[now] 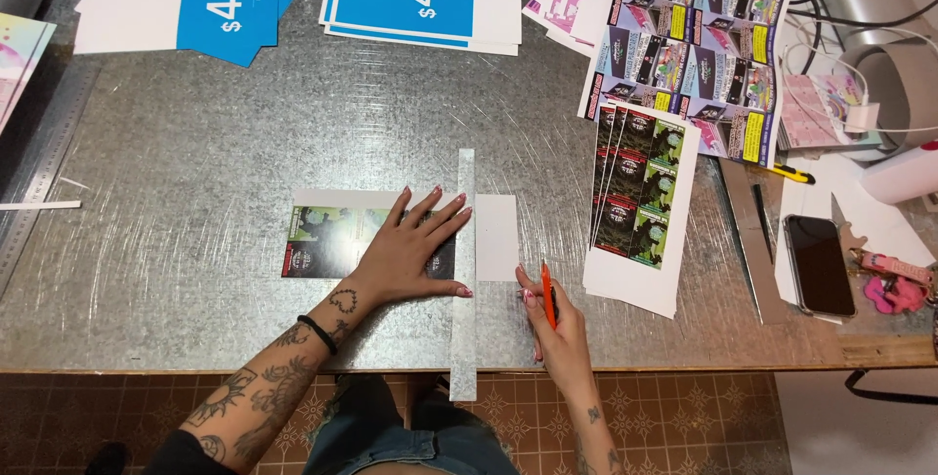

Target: Using a utility knife and a metal ruler to precisely cut printed sheets into smaller sections on a workbench.

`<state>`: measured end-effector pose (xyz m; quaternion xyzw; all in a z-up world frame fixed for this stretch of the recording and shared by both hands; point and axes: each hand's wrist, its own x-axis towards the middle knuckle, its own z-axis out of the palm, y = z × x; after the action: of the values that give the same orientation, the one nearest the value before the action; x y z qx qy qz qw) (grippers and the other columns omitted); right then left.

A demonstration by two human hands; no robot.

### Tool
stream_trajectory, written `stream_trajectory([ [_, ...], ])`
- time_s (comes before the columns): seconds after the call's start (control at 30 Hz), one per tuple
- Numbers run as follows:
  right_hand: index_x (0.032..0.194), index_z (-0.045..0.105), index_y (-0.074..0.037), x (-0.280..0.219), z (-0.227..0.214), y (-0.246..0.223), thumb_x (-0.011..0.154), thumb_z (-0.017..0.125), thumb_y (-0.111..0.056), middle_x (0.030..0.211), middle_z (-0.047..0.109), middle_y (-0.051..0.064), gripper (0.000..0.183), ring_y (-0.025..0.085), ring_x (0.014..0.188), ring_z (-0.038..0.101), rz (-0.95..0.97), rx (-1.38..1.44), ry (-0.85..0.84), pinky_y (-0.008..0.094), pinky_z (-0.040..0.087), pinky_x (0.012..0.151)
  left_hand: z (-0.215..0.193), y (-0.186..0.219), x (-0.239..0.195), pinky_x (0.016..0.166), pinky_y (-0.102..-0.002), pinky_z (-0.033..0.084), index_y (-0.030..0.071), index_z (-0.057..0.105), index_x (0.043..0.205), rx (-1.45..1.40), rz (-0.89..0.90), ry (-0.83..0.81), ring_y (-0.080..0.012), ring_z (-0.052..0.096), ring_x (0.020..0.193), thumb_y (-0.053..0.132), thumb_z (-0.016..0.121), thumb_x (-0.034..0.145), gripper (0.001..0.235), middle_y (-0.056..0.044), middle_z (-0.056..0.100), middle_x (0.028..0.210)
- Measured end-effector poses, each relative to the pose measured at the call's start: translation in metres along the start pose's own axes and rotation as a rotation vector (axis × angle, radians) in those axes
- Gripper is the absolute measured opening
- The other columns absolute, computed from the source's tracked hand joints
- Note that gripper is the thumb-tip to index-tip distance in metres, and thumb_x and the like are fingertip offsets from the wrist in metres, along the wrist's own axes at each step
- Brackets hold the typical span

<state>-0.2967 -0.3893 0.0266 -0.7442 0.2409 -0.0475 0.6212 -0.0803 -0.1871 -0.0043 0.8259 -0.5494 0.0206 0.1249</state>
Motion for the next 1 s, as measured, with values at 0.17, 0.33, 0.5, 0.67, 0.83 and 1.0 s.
stream_trajectory([
  [0.17,0.109,0.064,-0.007,-0.003,0.000,0.015,0.103,0.060,-0.032,0.160,0.062,0.016,0.025,0.005,0.040,0.043,-0.099,0.135,0.062,0.021,0.046,0.037,0.002,-0.001,0.001,0.132,-0.060,-0.001,0.022,0.022,0.173,0.024,0.000,0.007,-0.0325,0.019,0.164,0.103,0.025,0.084,0.121,-0.001,0.024,0.179],
  [0.33,0.106,0.065,-0.004,-0.005,-0.001,0.027,0.098,0.054,-0.034,0.140,0.075,0.020,0.033,0.007,0.040,0.044,-0.201,0.239,0.066,0.022,0.039,0.037,-0.001,0.000,-0.002,0.132,-0.060,0.000,0.021,0.025,0.173,-0.019,-0.009,0.024,-0.0331,0.020,0.165,0.101,0.033,0.084,0.120,-0.001,0.026,0.179],
  [0.5,0.112,0.070,-0.005,-0.003,-0.002,0.028,0.103,0.056,-0.021,0.114,0.083,0.012,0.023,0.012,0.046,0.053,-0.132,0.204,0.088,0.026,0.049,0.043,0.000,0.000,-0.001,0.132,-0.060,0.000,0.021,0.026,0.173,-0.027,0.003,0.033,-0.0337,0.020,0.165,0.100,0.032,0.085,0.119,-0.002,0.027,0.179],
  [0.67,0.111,0.061,-0.009,-0.004,-0.003,0.031,0.107,0.061,-0.025,0.093,0.076,0.010,0.016,0.013,0.048,0.056,-0.090,0.267,0.099,0.028,0.051,0.047,-0.002,0.000,-0.001,0.132,-0.060,0.000,0.021,0.023,0.174,-0.009,-0.002,0.016,-0.0336,0.020,0.165,0.101,0.030,0.084,0.120,-0.001,0.026,0.179],
  [0.83,0.101,0.058,-0.014,-0.003,-0.004,0.037,0.107,0.065,-0.030,0.069,0.053,-0.002,0.018,0.009,0.058,0.049,-0.129,0.220,0.108,0.026,0.046,0.049,-0.001,0.000,0.000,0.132,-0.061,-0.001,0.021,0.019,0.174,-0.001,0.002,-0.009,-0.0342,0.019,0.165,0.102,0.025,0.084,0.121,-0.001,0.022,0.180],
  [1.0,0.104,0.058,-0.012,-0.006,-0.003,0.032,0.107,0.066,-0.027,0.068,0.050,-0.002,0.017,0.009,0.056,0.048,-0.118,0.231,0.092,0.026,0.043,0.048,0.000,0.000,-0.002,0.132,-0.060,-0.002,0.017,0.016,0.174,0.018,0.006,-0.018,-0.0332,0.017,0.165,0.102,0.022,0.086,0.123,-0.001,0.022,0.180],
])
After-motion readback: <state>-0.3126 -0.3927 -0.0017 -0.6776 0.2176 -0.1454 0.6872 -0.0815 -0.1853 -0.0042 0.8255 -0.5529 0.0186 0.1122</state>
